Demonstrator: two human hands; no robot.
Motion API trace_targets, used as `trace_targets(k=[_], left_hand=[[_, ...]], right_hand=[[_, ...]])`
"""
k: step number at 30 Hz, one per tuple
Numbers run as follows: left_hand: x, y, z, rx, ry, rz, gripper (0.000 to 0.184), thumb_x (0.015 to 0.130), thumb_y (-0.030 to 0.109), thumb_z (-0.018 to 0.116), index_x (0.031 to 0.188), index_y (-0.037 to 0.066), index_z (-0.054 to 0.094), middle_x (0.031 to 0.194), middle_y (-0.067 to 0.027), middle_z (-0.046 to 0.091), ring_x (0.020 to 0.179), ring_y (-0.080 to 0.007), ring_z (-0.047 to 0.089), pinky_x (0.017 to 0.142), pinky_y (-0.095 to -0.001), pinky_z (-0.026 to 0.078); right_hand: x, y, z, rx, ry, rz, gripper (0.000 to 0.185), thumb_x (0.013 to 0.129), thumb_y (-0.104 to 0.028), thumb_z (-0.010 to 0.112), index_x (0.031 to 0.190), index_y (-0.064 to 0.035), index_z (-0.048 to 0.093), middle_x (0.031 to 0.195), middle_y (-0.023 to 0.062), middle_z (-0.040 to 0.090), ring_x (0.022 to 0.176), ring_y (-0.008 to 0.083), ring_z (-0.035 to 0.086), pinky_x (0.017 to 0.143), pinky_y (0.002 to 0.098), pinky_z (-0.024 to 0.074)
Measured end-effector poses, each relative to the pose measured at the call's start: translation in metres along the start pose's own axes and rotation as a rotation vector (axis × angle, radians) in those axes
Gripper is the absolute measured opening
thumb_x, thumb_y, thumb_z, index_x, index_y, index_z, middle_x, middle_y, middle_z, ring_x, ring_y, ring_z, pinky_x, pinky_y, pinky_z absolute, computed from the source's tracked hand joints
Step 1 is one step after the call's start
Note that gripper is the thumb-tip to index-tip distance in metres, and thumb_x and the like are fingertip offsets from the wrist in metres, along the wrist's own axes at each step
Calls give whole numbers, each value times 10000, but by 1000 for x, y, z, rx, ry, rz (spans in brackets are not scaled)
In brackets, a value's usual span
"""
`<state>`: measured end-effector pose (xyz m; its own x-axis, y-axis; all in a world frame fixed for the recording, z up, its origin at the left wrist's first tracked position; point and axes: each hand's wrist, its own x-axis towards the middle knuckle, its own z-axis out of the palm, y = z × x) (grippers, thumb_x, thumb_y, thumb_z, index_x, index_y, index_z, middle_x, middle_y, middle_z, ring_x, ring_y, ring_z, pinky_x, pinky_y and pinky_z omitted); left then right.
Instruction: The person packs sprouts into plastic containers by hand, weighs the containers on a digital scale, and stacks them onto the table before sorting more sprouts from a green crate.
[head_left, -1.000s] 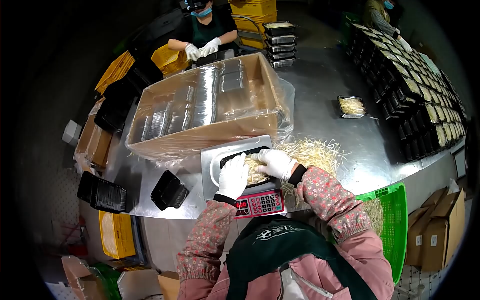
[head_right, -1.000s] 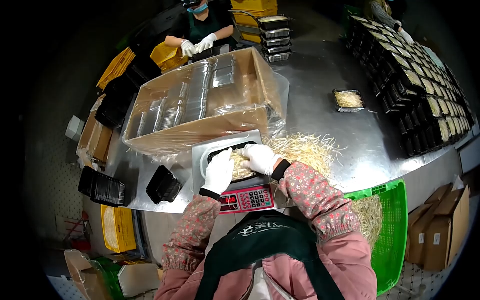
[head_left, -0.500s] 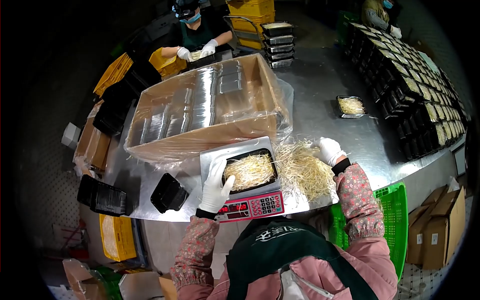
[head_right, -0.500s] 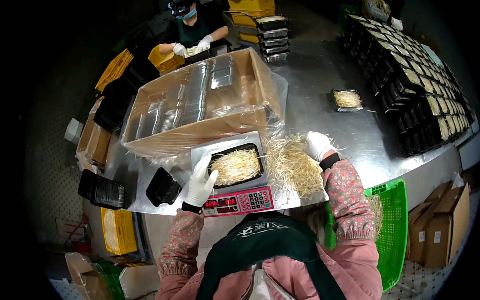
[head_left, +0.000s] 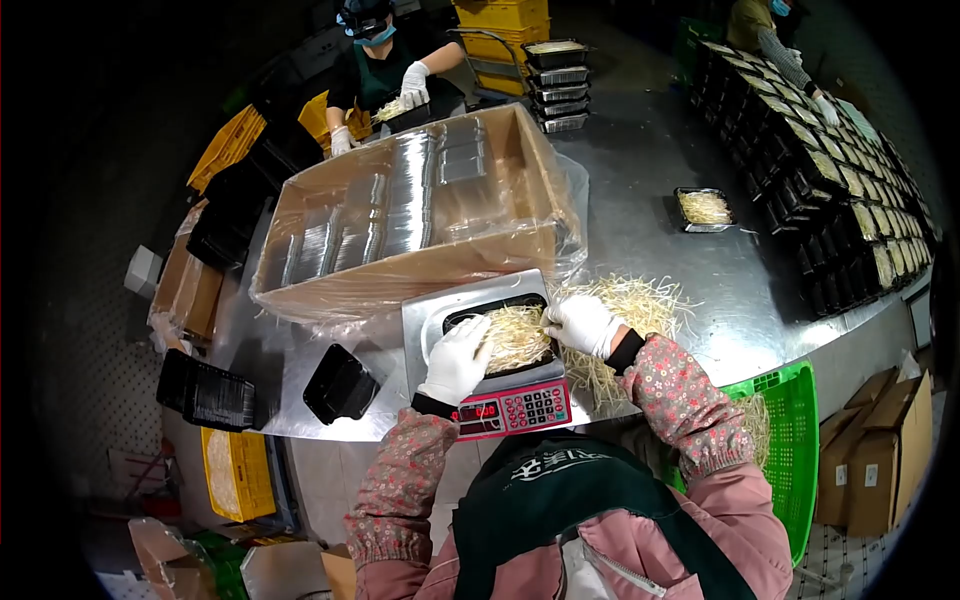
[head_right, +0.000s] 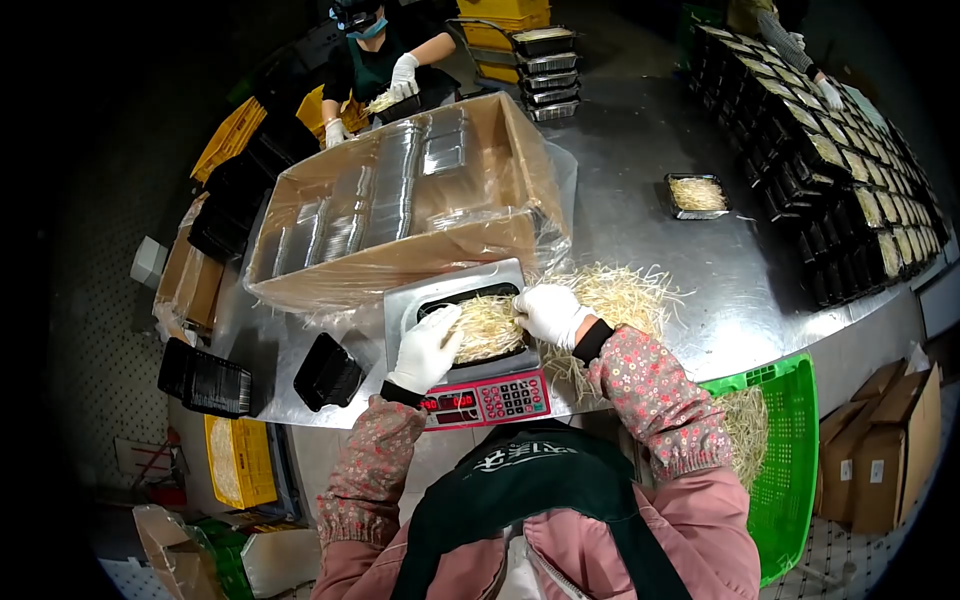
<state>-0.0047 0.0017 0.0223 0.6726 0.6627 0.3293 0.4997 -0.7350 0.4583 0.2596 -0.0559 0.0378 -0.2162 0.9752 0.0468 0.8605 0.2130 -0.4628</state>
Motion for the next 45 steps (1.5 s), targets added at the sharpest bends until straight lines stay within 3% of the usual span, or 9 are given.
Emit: trace_targets(k=[5, 10, 15, 19, 24, 27, 32, 36, 45], left_hand=[[-6, -5, 0, -50, -4, 62, 399, 921, 79, 559, 1307, -17, 596, 1326, -221, 597, 1242, -361, 556, 1089, -428, 416], [-16, -12, -32, -174, 57, -53, 480, 940, 31, 501, 1410, -61, 461, 1399, -259, 516, 1354, -405, 442, 1159, -431, 326], [-6, 12, -18, 61, 96, 46, 517, 926, 141, 613, 1385, -59, 485, 1391, -245, 519, 1305, -420, 465, 1131, -485, 336], [7, 10, 25, 202, -81, 45, 588, 899, 312, 634, 1370, -15, 507, 1362, -190, 544, 1281, -357, 482, 1092, -477, 354], [23, -7, 42, 371, -129, 18, 456, 818, 283, 602, 1210, 52, 574, 1134, -95, 561, 1034, -295, 522, 831, -439, 476], [27, -8, 43, 384, -181, -26, 460, 823, 285, 591, 1220, 52, 574, 1167, -97, 559, 1043, -294, 519, 846, -434, 469], [13, -12, 41, 259, -96, 30, 683, 792, 297, 682, 1378, 14, 478, 1294, -114, 542, 1166, -306, 505, 931, -441, 442], [10, -2, 31, 162, -44, 54, 701, 865, 365, 674, 1409, -18, 454, 1264, -144, 567, 1142, -322, 531, 970, -448, 428], [3, -1, 15, -16, 29, -29, 663, 888, 355, 702, 1383, -40, 503, 1360, -215, 553, 1258, -371, 506, 1081, -475, 377]], right_hand=[[-9, 17, -20, 94, 184, -67, 128, 864, -211, 676, 880, -100, 740, 856, 98, 705, 810, 303, 680, 755, 397, 543], [-32, 77, -43, -276, 246, 8, 176, 860, -156, 653, 1014, -118, 727, 878, 103, 673, 839, 308, 668, 765, 415, 537], [-11, 36, -22, 3, 404, 2, 315, 927, -168, 616, 1216, -49, 655, 1082, 185, 669, 1010, 362, 637, 901, 430, 517], [15, -27, 32, 213, 270, -170, 458, 977, -279, 580, 1293, 51, 560, 1247, 250, 616, 1198, 377, 575, 1045, 428, 448], [32, -52, 76, 111, 148, 90, 793, 967, -501, 510, 1386, 155, 361, 1258, 350, 539, 1188, 463, 523, 1064, 479, 381], [40, -50, 66, 239, 19, 139, 851, 960, -557, 475, 1454, 119, 319, 1292, 347, 526, 1182, 491, 522, 1059, 495, 385], [29, -25, 52, 337, 36, -28, 883, 886, -362, 669, 1482, 141, 255, 1327, 365, 512, 1248, 422, 526, 1072, 419, 417], [28, -28, 27, 256, 61, -19, 516, 831, -272, 715, 1277, -30, 628, 1065, 228, 693, 1010, 381, 656, 904, 433, 520], [2, 15, -34, 485, 213, 2, 211, 849, -160, 739, 1009, -25, 757, 926, 162, 736, 848, 260, 723, 764, 348, 562]])
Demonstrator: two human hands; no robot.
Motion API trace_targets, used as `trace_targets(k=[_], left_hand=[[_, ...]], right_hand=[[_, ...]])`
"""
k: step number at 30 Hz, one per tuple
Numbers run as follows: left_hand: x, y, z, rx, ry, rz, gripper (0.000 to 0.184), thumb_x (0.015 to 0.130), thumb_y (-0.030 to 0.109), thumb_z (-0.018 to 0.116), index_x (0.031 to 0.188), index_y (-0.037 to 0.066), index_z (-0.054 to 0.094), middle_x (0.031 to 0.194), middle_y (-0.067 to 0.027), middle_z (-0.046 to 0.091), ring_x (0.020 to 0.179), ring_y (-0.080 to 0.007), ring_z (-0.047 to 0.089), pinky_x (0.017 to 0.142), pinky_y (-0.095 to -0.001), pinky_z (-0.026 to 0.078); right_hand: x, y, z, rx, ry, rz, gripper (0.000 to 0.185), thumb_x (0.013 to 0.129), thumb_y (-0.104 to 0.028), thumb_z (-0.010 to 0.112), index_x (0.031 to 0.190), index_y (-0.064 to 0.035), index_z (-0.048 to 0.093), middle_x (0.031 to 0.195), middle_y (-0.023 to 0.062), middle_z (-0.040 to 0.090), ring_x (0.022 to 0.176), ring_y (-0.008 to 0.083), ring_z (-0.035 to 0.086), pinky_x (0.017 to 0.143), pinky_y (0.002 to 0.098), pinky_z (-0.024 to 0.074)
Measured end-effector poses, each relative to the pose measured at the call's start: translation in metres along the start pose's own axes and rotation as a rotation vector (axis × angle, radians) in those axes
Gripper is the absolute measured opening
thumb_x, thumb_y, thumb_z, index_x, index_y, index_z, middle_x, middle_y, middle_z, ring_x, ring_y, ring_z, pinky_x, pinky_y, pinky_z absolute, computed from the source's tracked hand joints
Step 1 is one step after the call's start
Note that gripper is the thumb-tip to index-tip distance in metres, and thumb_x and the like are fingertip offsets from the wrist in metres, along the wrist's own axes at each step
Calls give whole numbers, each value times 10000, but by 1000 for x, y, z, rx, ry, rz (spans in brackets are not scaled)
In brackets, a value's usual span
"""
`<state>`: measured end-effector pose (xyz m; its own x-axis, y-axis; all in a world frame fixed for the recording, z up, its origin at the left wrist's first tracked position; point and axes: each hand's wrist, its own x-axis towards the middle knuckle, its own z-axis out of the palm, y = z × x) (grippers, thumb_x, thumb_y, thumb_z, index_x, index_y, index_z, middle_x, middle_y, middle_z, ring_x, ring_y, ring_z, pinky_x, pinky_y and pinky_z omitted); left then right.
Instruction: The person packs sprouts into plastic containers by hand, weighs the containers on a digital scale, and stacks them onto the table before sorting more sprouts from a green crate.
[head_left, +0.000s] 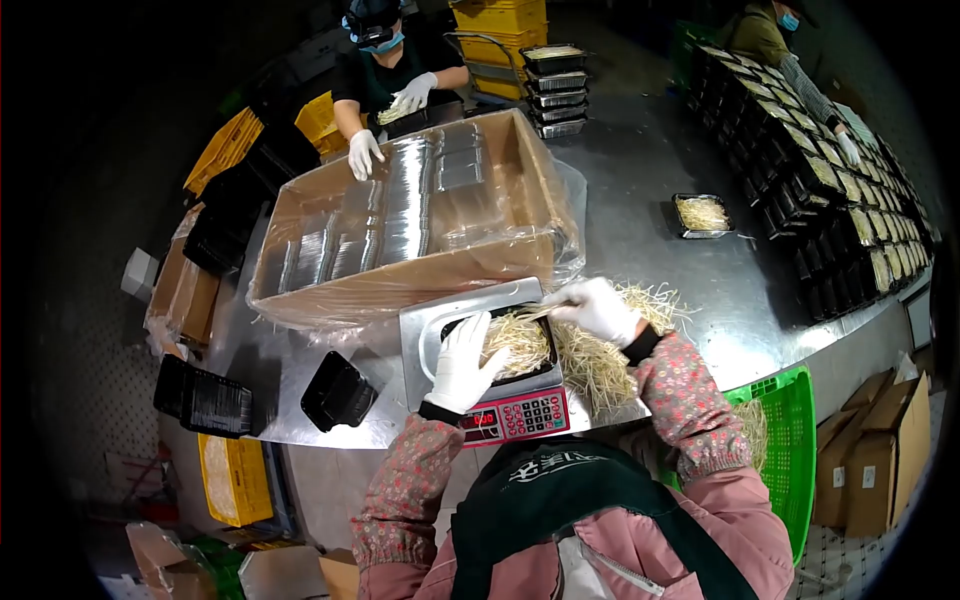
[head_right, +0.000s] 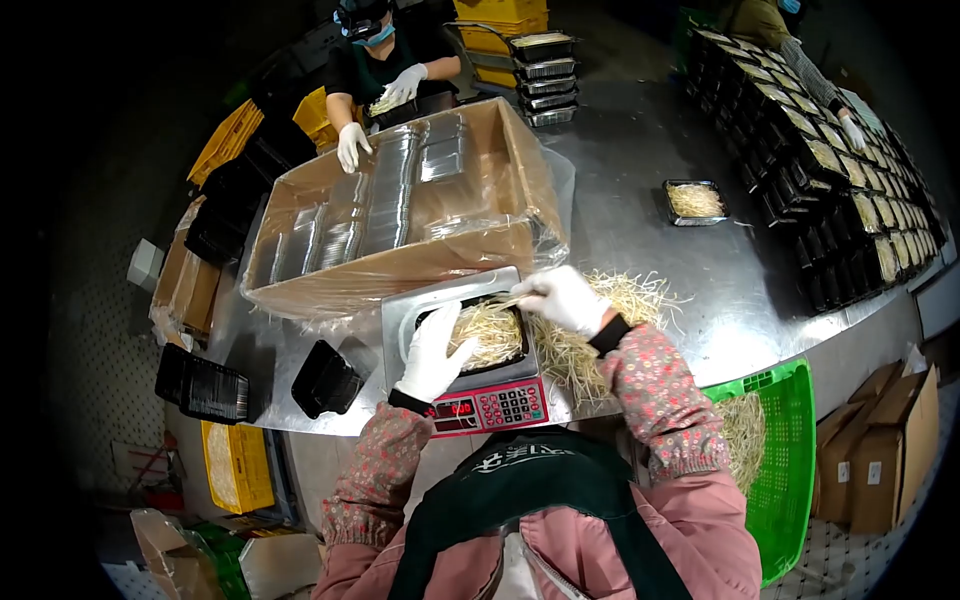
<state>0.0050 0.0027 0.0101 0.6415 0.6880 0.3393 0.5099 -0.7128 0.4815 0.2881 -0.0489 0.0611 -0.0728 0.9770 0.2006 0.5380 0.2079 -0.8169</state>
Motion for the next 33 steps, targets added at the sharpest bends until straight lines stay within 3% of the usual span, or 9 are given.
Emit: trace_targets(k=[2, 5, 8, 12, 16, 20, 26, 30, 33], left_hand=[[1, 13, -34, 10, 16, -24, 651, 885, 287, 717, 1396, -43, 486, 1392, -245, 519, 1289, -394, 486, 1116, -463, 357], [-14, 2, -47, -141, 148, -95, 570, 877, 146, 689, 1365, -67, 486, 1365, -247, 529, 1288, -402, 479, 1118, -439, 364], [-12, -2, -39, -75, 145, 3, 482, 908, 92, 617, 1352, -60, 504, 1339, -253, 538, 1269, -408, 487, 1104, -462, 369], [8, 7, 4, 70, -30, 70, 426, 907, 170, 584, 1297, 0, 563, 1308, -185, 569, 1254, -360, 493, 1052, -483, 395], [24, -4, 30, 341, -177, 17, 426, 882, 303, 552, 1238, 71, 592, 1173, -85, 580, 1091, -277, 531, 889, -439, 465], [18, 7, 9, 243, -136, 45, 361, 887, 258, 579, 1192, 65, 608, 1159, -82, 590, 1048, -294, 551, 882, -449, 473], [-29, -8, -35, 180, -39, -29, 330, 922, 207, 593, 1212, 58, 642, 1151, -100, 635, 1040, -320, 572, 900, -449, 454], [-40, -26, -38, 272, 41, -58, 398, 905, 187, 625, 1276, 45, 605, 1169, -106, 626, 1058, -327, 570, 895, -463, 452], [-43, -17, -42, 237, 65, -29, 492, 895, 220, 653, 1320, -6, 552, 1243, -168, 592, 1148, -355, 544, 972, -466, 432]], right_hand=[[-11, 20, -32, 103, 64, 112, 219, 834, -145, 763, 1017, -24, 757, 932, 148, 742, 847, 217, 726, 743, 319, 565], [-26, 45, -67, -623, -64, 313, 280, 857, -200, 726, 1083, -35, 741, 1049, 180, 724, 931, 296, 711, 854, 386, 560], [-29, 51, -34, -597, 111, 47, 400, 883, -237, 687, 1227, -33, 669, 1190, 204, 678, 1070, 338, 663, 966, 412, 510], [-7, -24, 53, -63, -42, -133, 555, 983, -319, 586, 1379, 60, 499, 1327, 289, 574, 1263, 399, 539, 1094, 422, 410], [6, -21, 114, -341, -124, 22, 768, 1004, -482, 488, 1426, 147, 357, 1407, 354, 456, 1333, 430, 450, 1150, 435, 329], [30, -44, 59, -243, -513, 150, 671, 1006, -465, 502, 1452, 29, 419, 1180, 295, 637, 1085, 411, 638, 937, 437, 511], [66, 35, 54, -394, 184, -104, 383, 980, -312, 548, 1230, -30, 616, 1013, 196, 703, 936, 381, 673, 823, 442, 545], [42, 65, 131, -721, -156, -343, 590, 972, -413, 534, 1469, -111, 434, 1503, 158, 441, 1429, 362, 350, 1130, 591, 300], [37, 66, 113, -773, -115, -158, 677, 961, -516, 517, 1530, -179, 367, 1559, 136, 384, 1455, 362, 320, 1150, 653, 199]])
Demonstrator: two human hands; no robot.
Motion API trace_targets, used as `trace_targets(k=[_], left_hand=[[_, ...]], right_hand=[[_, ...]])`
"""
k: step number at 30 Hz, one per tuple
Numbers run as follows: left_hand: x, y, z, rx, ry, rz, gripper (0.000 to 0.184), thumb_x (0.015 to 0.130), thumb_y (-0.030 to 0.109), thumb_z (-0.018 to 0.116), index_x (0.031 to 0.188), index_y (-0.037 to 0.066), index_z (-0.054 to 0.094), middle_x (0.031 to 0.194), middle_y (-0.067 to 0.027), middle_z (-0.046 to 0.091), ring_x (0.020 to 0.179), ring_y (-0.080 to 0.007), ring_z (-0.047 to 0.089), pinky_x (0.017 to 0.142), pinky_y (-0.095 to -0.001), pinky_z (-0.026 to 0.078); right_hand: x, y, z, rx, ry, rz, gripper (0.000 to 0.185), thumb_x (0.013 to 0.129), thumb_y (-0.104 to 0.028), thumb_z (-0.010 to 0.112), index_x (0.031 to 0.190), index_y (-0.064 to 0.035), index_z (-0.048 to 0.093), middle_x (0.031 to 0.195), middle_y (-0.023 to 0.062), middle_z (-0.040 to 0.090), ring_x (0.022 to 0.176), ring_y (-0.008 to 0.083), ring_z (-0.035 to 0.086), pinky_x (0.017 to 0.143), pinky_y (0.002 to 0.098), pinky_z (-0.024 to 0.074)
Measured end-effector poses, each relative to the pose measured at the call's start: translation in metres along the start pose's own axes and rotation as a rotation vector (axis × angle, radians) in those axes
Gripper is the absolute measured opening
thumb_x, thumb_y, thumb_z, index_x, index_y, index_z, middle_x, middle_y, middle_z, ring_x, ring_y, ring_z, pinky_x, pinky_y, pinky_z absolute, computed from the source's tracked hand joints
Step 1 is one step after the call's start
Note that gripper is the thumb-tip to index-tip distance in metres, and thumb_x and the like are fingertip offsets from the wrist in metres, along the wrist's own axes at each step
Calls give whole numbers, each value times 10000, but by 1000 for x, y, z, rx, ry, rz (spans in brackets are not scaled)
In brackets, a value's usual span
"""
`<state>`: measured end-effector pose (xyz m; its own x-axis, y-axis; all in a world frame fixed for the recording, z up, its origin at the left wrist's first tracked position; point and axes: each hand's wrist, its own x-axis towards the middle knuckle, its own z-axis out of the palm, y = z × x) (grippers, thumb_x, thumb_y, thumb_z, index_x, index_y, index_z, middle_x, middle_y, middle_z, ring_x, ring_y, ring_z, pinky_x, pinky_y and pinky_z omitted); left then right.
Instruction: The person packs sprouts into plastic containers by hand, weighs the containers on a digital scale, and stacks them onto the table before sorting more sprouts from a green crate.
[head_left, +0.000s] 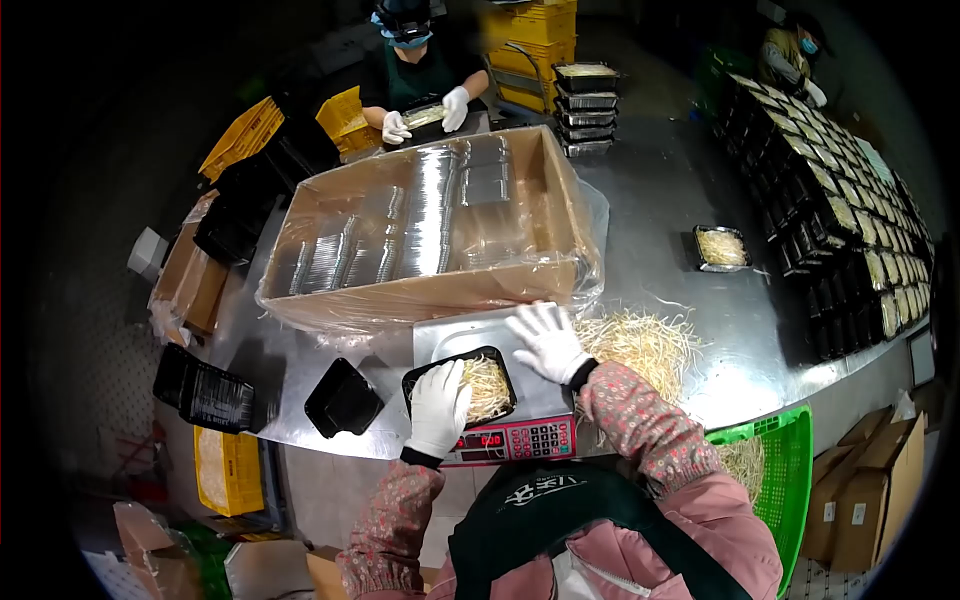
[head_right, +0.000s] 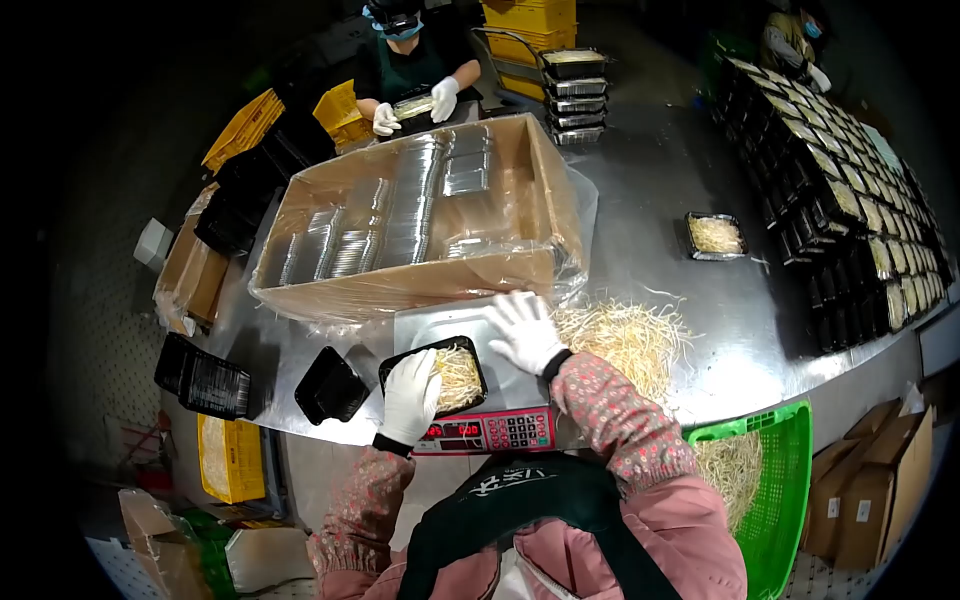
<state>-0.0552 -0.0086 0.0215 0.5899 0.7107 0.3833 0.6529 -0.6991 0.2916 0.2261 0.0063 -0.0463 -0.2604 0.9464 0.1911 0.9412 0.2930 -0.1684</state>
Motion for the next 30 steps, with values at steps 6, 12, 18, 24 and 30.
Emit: trace_targets(k=[6, 12, 18, 24, 30], left_hand=[[-3, 11, 5, 74, -149, 7, 537, 966, 294, 539, 1414, 0, 494, 1456, -208, 484, 1305, -395, 451, 1120, -550, 280], [26, 18, 40, 77, -44, -35, 456, 967, 280, 539, 1367, 62, 555, 1376, -131, 568, 1287, -323, 486, 1125, -510, 312], [40, 24, 49, -123, 141, -50, 325, 908, 303, 666, 1175, 118, 680, 1254, -78, 641, 1280, -331, 504, 1107, -527, 330], [42, 19, 0, -524, 331, -206, 126, 866, 76, 712, 979, 27, 739, 1115, -127, 711, 1126, -323, 626, 1014, -405, 470], [46, -13, -70, -1372, 373, -590, 711, 1015, 568, 428, 1407, -24, 471, 1090, -153, 691, 836, -187, 680, 641, -256, 540]], right_hand=[[36, 48, -103, 276, -5, 244, 309, 910, -407, 623, 892, -135, 769, 855, 136, 724, 844, 322, 699, 751, 411, 550], [176, 43, -80, 283, 110, 230, 354, 913, -375, 630, 1128, -106, 709, 1079, 152, 714, 1047, 346, 662, 917, 446, 515], [214, 51, -51, 132, -285, 389, 272, 844, -333, 708, 1018, -132, 762, 1048, 147, 728, 1020, 321, 685, 919, 406, 526], [191, 68, -101, 244, -35, 207, 211, 841, -281, 707, 961, -120, 772, 974, 144, 729, 951, 330, 690, 872, 408, 536], [123, 24, -215, 889, 237, -284, 195, 950, -180, 663, 1085, -55, 729, 1201, 101, 665, 1082, 258, 637, 930, 379, 515]])
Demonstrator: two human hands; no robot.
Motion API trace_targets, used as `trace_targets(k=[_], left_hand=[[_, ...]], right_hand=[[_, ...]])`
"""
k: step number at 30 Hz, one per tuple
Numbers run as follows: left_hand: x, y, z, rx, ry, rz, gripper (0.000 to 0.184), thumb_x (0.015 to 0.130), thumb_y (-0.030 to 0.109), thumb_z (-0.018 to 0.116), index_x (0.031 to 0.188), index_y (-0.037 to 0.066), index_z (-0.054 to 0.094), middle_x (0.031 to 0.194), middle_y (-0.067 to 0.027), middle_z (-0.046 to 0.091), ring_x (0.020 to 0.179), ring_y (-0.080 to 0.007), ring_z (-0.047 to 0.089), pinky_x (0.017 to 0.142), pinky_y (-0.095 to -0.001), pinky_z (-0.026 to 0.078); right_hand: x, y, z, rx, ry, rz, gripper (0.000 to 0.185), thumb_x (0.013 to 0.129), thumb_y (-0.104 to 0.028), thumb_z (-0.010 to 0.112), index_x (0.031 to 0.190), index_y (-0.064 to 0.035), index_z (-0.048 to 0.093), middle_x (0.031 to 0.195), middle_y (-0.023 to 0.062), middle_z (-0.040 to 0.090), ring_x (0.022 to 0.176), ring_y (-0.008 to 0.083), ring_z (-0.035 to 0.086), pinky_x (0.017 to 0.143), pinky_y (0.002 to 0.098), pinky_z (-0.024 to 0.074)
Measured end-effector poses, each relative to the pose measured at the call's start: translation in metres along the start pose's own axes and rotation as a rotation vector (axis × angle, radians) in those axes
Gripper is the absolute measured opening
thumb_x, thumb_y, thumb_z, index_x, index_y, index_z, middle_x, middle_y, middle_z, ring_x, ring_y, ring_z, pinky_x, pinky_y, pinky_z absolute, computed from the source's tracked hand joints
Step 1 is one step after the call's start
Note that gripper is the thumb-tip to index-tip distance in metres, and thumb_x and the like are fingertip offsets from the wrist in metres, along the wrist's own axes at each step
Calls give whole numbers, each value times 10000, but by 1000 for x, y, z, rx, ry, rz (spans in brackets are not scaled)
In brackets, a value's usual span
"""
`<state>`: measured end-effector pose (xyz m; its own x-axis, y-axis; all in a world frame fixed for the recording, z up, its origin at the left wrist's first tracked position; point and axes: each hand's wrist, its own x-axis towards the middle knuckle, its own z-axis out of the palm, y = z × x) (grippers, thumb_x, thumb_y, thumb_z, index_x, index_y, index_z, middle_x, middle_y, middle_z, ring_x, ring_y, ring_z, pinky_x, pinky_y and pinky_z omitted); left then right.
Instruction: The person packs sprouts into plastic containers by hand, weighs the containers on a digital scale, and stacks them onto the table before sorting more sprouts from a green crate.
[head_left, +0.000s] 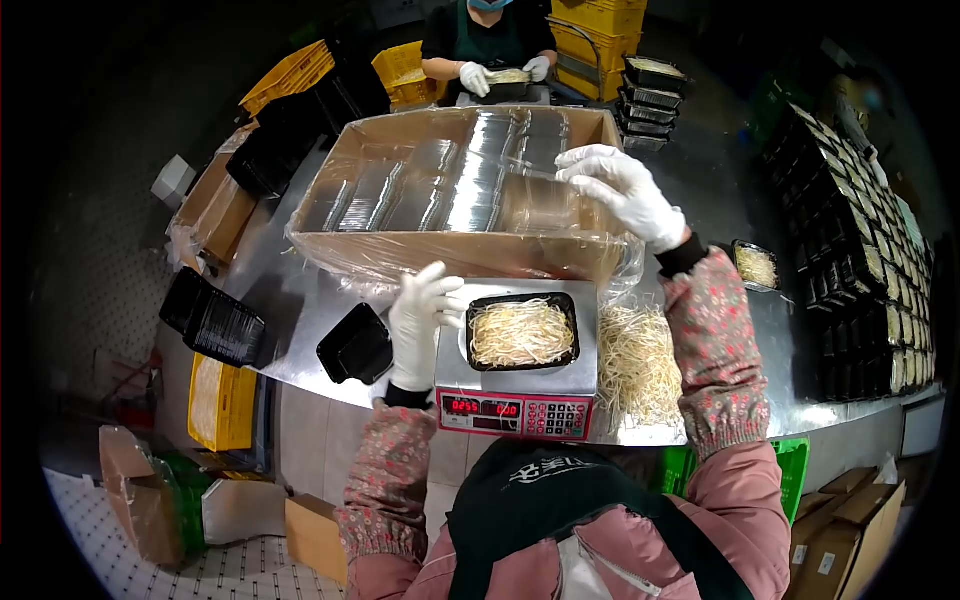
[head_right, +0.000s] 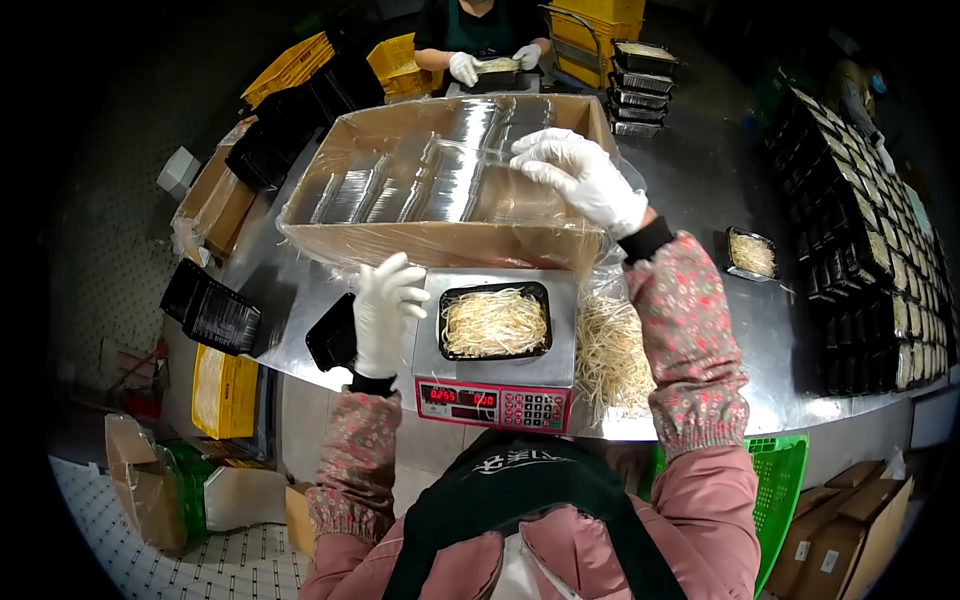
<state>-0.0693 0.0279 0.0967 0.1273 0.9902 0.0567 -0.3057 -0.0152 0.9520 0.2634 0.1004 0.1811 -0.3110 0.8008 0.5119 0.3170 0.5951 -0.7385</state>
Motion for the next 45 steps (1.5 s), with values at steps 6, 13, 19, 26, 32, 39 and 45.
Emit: trace_targets(k=[6, 13, 19, 26, 32, 39, 45], left_hand=[[2, 58, -13, -336, -188, -297, 741, 1040, 527, 395, 1533, -12, 265, 1155, -170, 671, 664, -176, 651, 456, -255, 472], [-42, 34, 7, 10, -176, 75, 820, 935, -41, 562, 1585, 19, 67, 1132, -135, 629, 822, -159, 675, 696, -261, 595], [-71, -37, -8, 435, -154, -87, 600, 950, 25, 588, 1511, 77, 382, 926, -42, 606, 768, -85, 617, 643, -201, 502], [8, -103, -19, 1268, 118, 174, 309, 998, 309, 545, 1167, 89, 681, 1068, -183, 668, 969, -398, 645, 854, -440, 519], [30, -161, -57, 570, 16, -39, 351, 989, 206, 613, 1225, -52, 654, 1096, -112, 725, 986, -206, 666, 879, -298, 515], [34, -168, -48, -41, 88, -184, 187, 867, 22, 708, 1040, -49, 705, 920, -43, 693, 833, -130, 637, 763, -270, 511], [-8, -123, -43, 209, 200, -268, 337, 909, 205, 741, 1141, -21, 649, 994, -68, 682, 853, -143, 662, 770, -278, 552]], right_hand=[[-41, -75, 25, 88, -379, -265, 191, 942, -155, 672, 1096, -72, 748, 1432, 137, 550, 1294, 270, 511, 1041, 409, 456], [-95, -57, 66, 428, -62, 342, 611, 958, -50, 626, 1524, -88, 400, 1181, 25, 626, 955, 63, 571, 854, 233, 494], [-168, 3, 103, -142, -32, 276, 413, 967, -235, 638, 1352, -94, 583, 1167, 137, 707, 977, 293, 710, 834, 378, 546], [-140, 67, 122, -672, -76, 340, 330, 1001, -373, 516, 1130, -113, 672, 966, 138, 720, 904, 345, 682, 780, 448, 534], [-151, 113, 139, -333, 95, 342, 315, 967, -346, 609, 997, -46, 700, 872, 129, 728, 825, 292, 691, 775, 387, 528], [-154, 137, 154, 325, 306, 656, 250, 865, -214, 766, 795, 11, 682, 728, 19, 658, 698, 78, 557, 643, 266, 470], [-168, 63, 113, 467, 160, 1004, 345, 910, -322, 752, 946, -71, 519, 600, -2, 530, 462, 129, 549, 413, 253, 452]])
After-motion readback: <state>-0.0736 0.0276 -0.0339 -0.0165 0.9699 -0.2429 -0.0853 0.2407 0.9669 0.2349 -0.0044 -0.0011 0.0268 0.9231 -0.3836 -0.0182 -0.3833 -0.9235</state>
